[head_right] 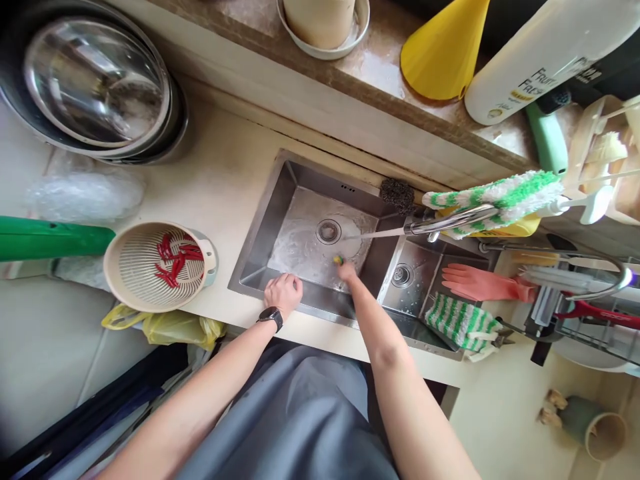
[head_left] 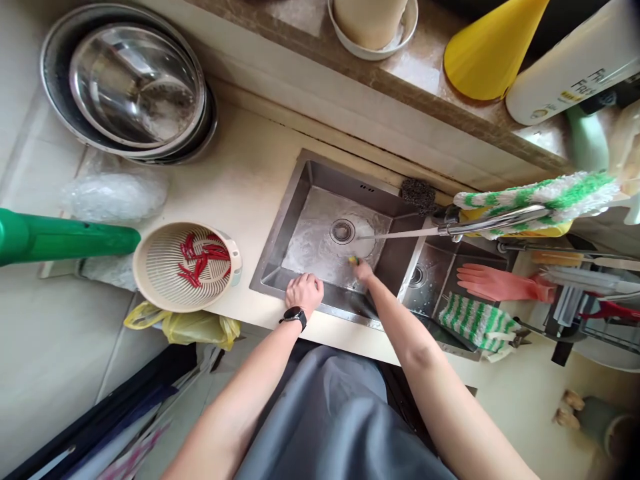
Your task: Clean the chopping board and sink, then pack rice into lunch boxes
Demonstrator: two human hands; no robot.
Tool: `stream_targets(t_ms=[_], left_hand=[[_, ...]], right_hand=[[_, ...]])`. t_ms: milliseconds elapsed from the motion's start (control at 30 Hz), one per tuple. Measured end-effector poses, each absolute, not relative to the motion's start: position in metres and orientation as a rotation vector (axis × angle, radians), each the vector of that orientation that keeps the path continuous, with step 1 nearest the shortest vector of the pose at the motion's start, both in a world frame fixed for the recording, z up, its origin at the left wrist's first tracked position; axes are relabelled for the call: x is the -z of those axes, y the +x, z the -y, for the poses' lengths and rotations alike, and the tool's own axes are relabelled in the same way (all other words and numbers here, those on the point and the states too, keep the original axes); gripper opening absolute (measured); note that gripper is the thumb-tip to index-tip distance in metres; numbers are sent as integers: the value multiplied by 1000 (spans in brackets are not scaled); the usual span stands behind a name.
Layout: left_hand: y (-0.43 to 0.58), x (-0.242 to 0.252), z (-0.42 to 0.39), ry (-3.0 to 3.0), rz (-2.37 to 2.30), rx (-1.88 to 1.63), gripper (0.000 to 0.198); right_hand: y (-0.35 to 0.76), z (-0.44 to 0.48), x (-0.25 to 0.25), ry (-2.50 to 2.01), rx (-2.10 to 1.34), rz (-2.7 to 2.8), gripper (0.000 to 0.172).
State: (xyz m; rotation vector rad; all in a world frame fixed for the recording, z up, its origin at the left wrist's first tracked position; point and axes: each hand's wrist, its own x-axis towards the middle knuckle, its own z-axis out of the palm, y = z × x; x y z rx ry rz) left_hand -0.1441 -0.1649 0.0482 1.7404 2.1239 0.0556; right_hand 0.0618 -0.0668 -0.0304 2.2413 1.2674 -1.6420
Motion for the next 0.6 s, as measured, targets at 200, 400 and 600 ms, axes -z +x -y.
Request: stream_targets(t_ms=[200, 400, 600], left_hand=[[-144, -50, 165, 1703, -2110, -55, 38], [-144, -50, 164, 1714, -2121, -40, 37], [-144, -53, 162, 1712, -2098, -34, 37]], right_hand=[[94, -2, 4, 2441, 2473, -620, 21], [94, -39, -23, 2236, 3200, 103, 16], [96, -46, -11, 2287, 3150, 3, 42]])
